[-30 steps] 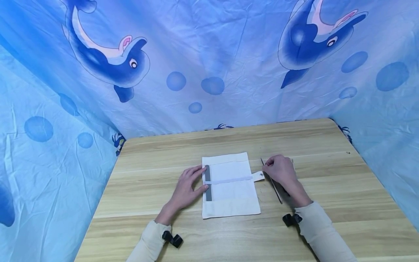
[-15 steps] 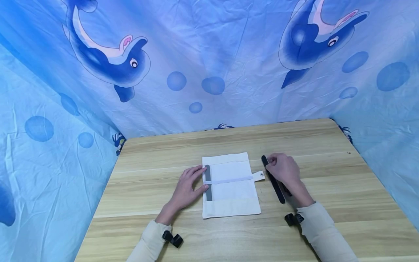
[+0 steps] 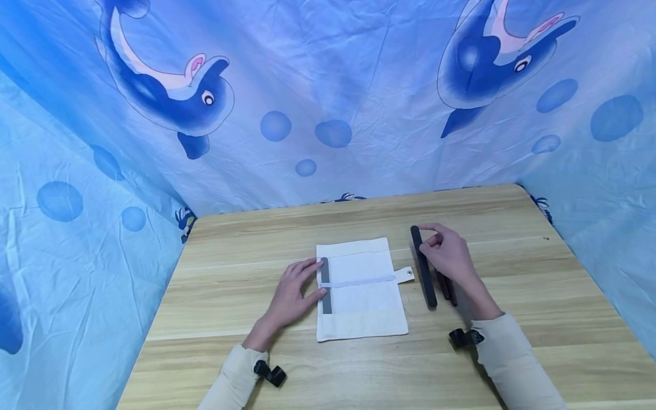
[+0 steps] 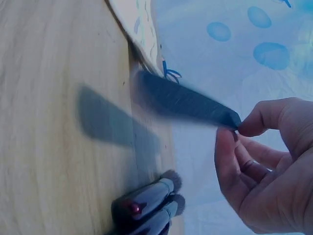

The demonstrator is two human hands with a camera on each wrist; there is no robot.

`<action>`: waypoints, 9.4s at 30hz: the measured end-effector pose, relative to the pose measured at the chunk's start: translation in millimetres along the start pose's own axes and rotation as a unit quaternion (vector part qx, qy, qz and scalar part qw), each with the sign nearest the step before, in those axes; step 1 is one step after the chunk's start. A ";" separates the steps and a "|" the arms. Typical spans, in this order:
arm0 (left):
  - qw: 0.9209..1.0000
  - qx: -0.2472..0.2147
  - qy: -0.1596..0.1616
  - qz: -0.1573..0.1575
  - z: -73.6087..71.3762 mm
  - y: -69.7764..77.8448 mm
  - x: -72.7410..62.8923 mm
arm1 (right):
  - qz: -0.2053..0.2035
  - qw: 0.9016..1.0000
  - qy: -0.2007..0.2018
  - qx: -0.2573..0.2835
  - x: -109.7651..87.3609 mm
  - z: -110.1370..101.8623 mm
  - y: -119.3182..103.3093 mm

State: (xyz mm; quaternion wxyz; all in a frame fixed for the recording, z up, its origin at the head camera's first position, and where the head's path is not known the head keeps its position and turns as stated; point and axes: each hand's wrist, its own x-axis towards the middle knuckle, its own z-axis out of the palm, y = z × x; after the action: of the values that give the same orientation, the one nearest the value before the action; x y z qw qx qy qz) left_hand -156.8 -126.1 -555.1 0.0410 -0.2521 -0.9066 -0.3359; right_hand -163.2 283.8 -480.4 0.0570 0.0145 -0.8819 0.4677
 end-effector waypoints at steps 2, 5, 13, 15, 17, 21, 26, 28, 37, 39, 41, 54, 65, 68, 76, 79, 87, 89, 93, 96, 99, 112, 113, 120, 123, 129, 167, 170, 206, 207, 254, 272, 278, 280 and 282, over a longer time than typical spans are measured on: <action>1.000 -0.001 0.003 0.001 -0.6 0.4 -0.2 | -0.006 1.000 0.001 0.021 1.2 0.9 -2.1; 1.000 -0.004 0.005 0.002 -1.4 1.1 -0.1 | -0.016 0.999 0.003 0.046 3.5 3.4 -5.5; 1.000 -0.005 0.009 0.008 -0.1 1.9 0.0 | -0.023 0.993 -0.009 0.112 11.6 16.3 -20.1; 1.000 -0.005 0.009 0.008 0.2 2.0 -0.3 | -0.021 0.991 -0.011 0.128 13.9 21.1 -24.6; 1.000 -0.005 0.009 0.008 0.2 2.2 -0.6 | -0.020 0.990 -0.011 0.137 16.2 26.1 -29.2; 1.000 -0.004 0.008 0.006 0.5 2.1 -0.7 | -0.019 0.988 -0.010 0.154 21.0 38.0 -39.4; 1.000 -0.003 0.001 0.000 0.5 0.3 -0.1 | -0.016 0.985 -0.005 0.170 29.2 53.3 -52.6; 1.000 -0.004 -0.001 -0.002 -0.1 0.3 0.0 | -0.016 0.984 -0.002 0.178 33.5 60.0 -56.8; 1.000 -0.004 -0.004 -0.006 -1.4 1.0 -2.0 | -0.018 0.981 -0.004 0.195 44.5 90.2 -70.3; 1.000 -0.004 -0.006 -0.009 -1.8 1.2 -2.5 | -0.020 0.981 -0.005 0.195 46.9 95.7 -72.9; 1.000 -0.003 -0.005 -0.011 -2.0 1.3 -2.7 | -0.022 0.980 -0.005 0.198 49.3 100.6 -75.8; 1.000 0.003 -0.003 -0.006 -2.8 2.7 -0.6 | -0.005 0.977 0.016 0.213 63.1 119.2 -88.2; 1.000 0.008 -0.005 -0.010 -3.0 4.1 0.3 | -0.012 0.975 0.025 0.219 67.8 123.7 -73.5; 1.000 0.006 -0.001 -0.008 -3.1 4.2 0.2 | -0.021 0.972 0.022 0.232 70.0 128.8 -68.4; 1.000 0.006 -0.001 -0.008 -2.4 3.0 -0.2 | -0.015 0.976 -0.005 0.216 70.2 141.2 -56.3; 1.000 0.008 -0.003 -0.010 -1.8 2.4 -0.2 | -0.004 0.976 -0.016 0.217 70.4 144.1 -53.2; 1.000 0.007 0.007 0.000 -3.0 3.2 -0.2 | 0.017 0.971 -0.059 0.233 71.5 146.9 -48.3; 1.000 0.007 0.008 0.000 -3.2 3.0 -0.2 | 0.020 0.970 -0.076 0.231 71.5 147.2 -47.6; 1.000 0.010 0.010 0.001 -3.5 3.3 0.5 | 0.022 0.970 -0.098 0.223 70.5 146.9 -47.7; 1.000 0.011 0.008 0.000 -3.5 3.3 0.6 | 0.024 0.968 -0.111 0.224 69.3 146.4 -47.2; 1.000 0.011 0.008 -0.001 -2.9 2.2 0.2 | 0.022 0.965 -0.132 0.225 68.0 147.2 -44.6; 1.000 0.008 0.016 -0.001 -3.7 3.9 -0.3 | -0.001 0.966 -0.161 0.204 62.8 152.4 -29.6; 1.000 0.007 0.014 -0.003 -3.8 4.1 -0.3 | -0.008 0.966 -0.163 0.199 62.2 152.4 -28.3; 1.000 0.006 -0.001 -0.022 -3.7 3.5 0.0 | -0.027 0.970 -0.171 0.171 58.7 152.8 -23.3; 1.000 0.006 -0.001 -0.020 -3.2 2.6 0.1 | -0.031 0.971 -0.169 0.168 57.3 153.2 -22.5; 1.000 0.008 -0.001 -0.013 -1.9 1.9 0.6 | -0.036 0.974 -0.163 0.152 54.2 153.4 -19.4; 1.000 0.022 0.001 0.006 -1.5 3.0 0.1 | -0.062 0.967 -0.166 0.184 51.2 153.1 -13.6; 1.000 0.020 0.001 0.008 -0.8 3.7 -2.2 | -0.065 0.966 -0.170 0.183 48.8 152.7 -14.9; 1.000 0.019 -0.005 -0.005 0.6 3.0 -1.8 | -0.139 0.976 -0.111 0.124 36.4 115.1 -52.7; 1.000 0.018 -0.006 -0.006 0.6 3.1 -1.8 | -0.139 0.977 -0.106 0.119 35.2 111.8 -52.9; 1.000 0.019 0.005 0.008 0.2 1.6 -0.5 | -0.027 0.999 0.027 -0.025 -10.1 -17.7 -12.1; 1.000 0.013 -0.001 0.002 1.4 1.1 -1.3 | 0.029 0.991 -0.039 -0.121 -4.3 -23.8 14.0; 1.000 0.010 -0.004 -0.004 0.7 2.1 -0.2 | 0.027 0.988 -0.040 -0.148 -5.0 -22.8 17.3; 1.000 0.010 -0.003 -0.003 0.8 2.3 -0.3 | 0.025 0.987 -0.037 -0.156 -5.9 -21.1 17.5; 1.000 0.010 -0.002 -0.002 0.9 2.5 -0.5 | 0.025 0.986 -0.035 -0.162 -6.7 -18.3 17.4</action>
State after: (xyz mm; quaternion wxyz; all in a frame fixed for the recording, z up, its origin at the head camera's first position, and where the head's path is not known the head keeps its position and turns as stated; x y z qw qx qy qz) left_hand -155.1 -124.2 -554.5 0.0404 -0.2505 -0.9104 -0.3268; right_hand -156.3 308.5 -485.3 0.0160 -0.0003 -0.9475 0.3193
